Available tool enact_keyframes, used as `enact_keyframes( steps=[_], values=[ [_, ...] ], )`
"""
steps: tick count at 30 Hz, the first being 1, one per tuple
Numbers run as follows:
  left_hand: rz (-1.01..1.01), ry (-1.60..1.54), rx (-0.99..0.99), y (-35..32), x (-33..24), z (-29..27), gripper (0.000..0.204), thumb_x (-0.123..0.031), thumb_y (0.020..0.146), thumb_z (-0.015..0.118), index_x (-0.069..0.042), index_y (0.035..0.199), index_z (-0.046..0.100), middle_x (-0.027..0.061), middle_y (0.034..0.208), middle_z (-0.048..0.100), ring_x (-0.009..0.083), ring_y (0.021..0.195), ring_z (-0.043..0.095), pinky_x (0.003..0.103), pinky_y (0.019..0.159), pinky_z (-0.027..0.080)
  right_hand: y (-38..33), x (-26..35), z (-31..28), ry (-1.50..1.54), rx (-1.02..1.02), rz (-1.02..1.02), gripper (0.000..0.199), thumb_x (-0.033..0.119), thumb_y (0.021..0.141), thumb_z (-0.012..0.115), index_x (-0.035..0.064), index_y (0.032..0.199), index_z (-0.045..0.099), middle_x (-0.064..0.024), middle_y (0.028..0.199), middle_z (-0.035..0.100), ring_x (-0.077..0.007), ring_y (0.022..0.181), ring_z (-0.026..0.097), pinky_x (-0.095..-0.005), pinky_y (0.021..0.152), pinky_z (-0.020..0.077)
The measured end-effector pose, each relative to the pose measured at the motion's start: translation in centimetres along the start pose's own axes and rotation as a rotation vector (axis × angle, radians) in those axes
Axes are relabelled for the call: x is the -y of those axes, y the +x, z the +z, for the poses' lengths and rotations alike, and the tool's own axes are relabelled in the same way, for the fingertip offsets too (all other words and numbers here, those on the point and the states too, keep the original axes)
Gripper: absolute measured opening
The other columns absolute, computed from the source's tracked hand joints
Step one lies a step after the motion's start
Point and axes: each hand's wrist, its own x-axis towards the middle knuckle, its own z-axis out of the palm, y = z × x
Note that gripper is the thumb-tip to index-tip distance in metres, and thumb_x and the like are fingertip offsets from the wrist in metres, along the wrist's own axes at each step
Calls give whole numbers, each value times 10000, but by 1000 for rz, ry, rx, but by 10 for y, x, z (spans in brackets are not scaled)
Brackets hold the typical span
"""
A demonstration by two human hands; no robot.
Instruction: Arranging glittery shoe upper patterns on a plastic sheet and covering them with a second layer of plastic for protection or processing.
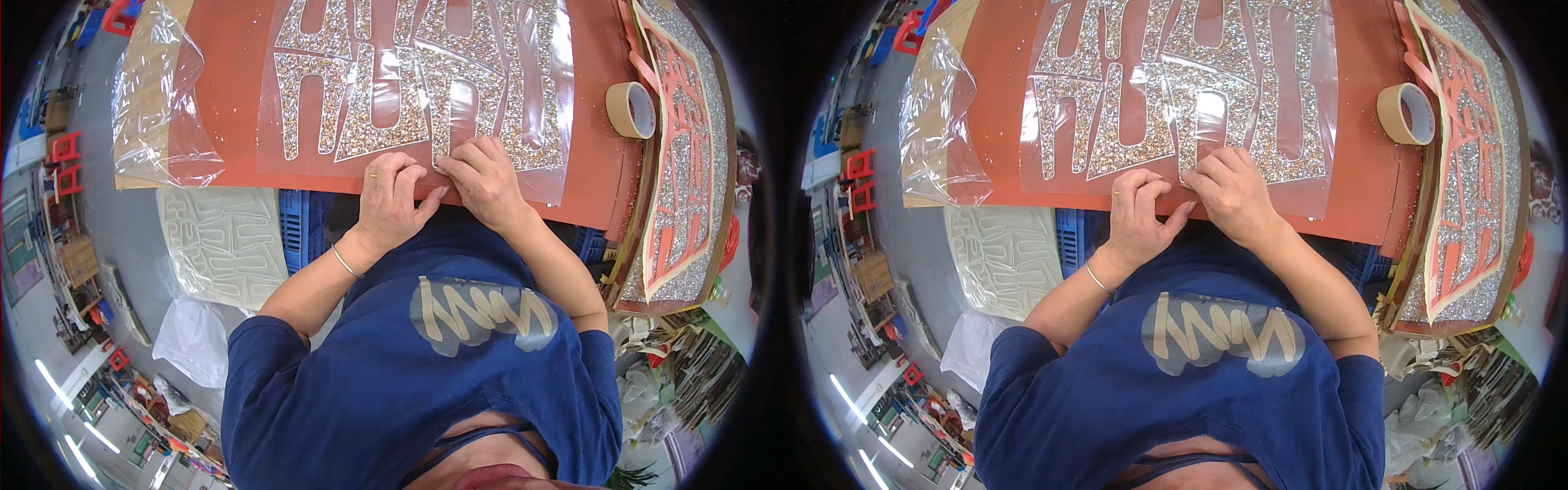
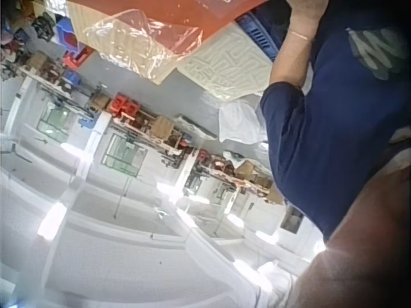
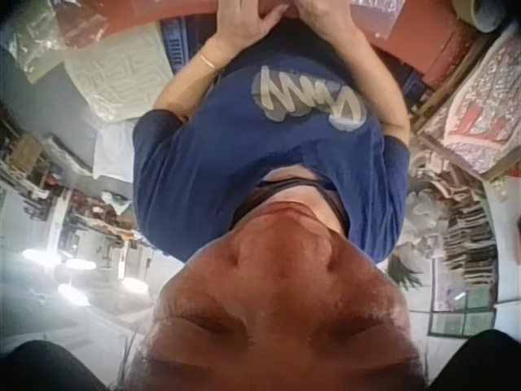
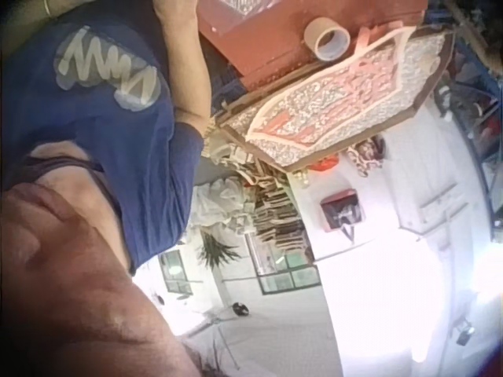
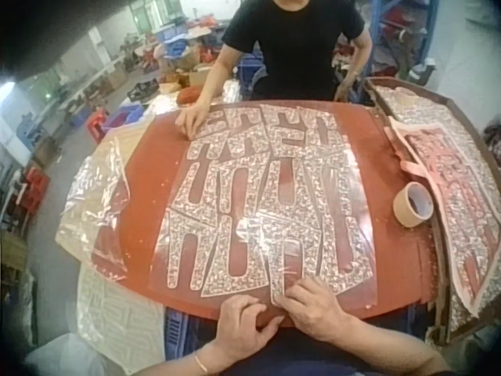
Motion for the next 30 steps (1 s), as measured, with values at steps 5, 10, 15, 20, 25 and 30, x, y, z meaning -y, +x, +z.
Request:
enact_keyframes(
  steps=[5,10,15,20,25,30],
  values=[
    [-1,-12,-24,-4,2,2,427,-186,695,779,-52,1003,515,109,1020,476,281,956,506,383,832,426,-2,5,8,-17,-58,36,243,67,673,635,61,916,646,-38,796,564,-221,799,542,-346,720,422],
    [23,7,-7,-1,3,0,478,-169,667,795,-52,1051,536,110,1015,497,287,955,507,385,829,429,3,23,-6,-227,164,30,328,81,704,597,-30,1010,631,-102,937,547,-246,909,523,-381,797,404],
    [7,-86,-20,-4,4,-6,482,-101,659,776,-40,1078,546,118,1025,516,290,953,519,382,838,434,10,41,-11,-466,338,-77,393,116,729,563,-77,1070,596,-123,996,540,-261,967,505,-425,915,380],
    [-57,-227,-147,-18,12,-49,268,3,803,648,-4,1058,565,164,1114,547,303,1060,561,358,889,471,10,34,-13,-334,412,89,337,84,771,562,-52,1074,620,-141,1067,554,-279,1045,499,-506,1011,301],
    [-316,289,-209,-33,61,-85,387,-92,819,674,30,1159,535,188,1185,470,326,1110,456,407,937,399,-3,16,-38,1,301,182,310,68,839,588,3,1141,604,-92,1085,579,-287,1169,466,-525,1048,248],
    [-319,401,-166,-44,77,-88,446,-115,820,679,24,1213,521,184,1192,458,325,1104,439,398,913,404,-70,7,-81,-34,-208,404,82,86,846,629,13,871,658,-124,1030,630,-303,1047,565,-397,914,437]
  ],
)
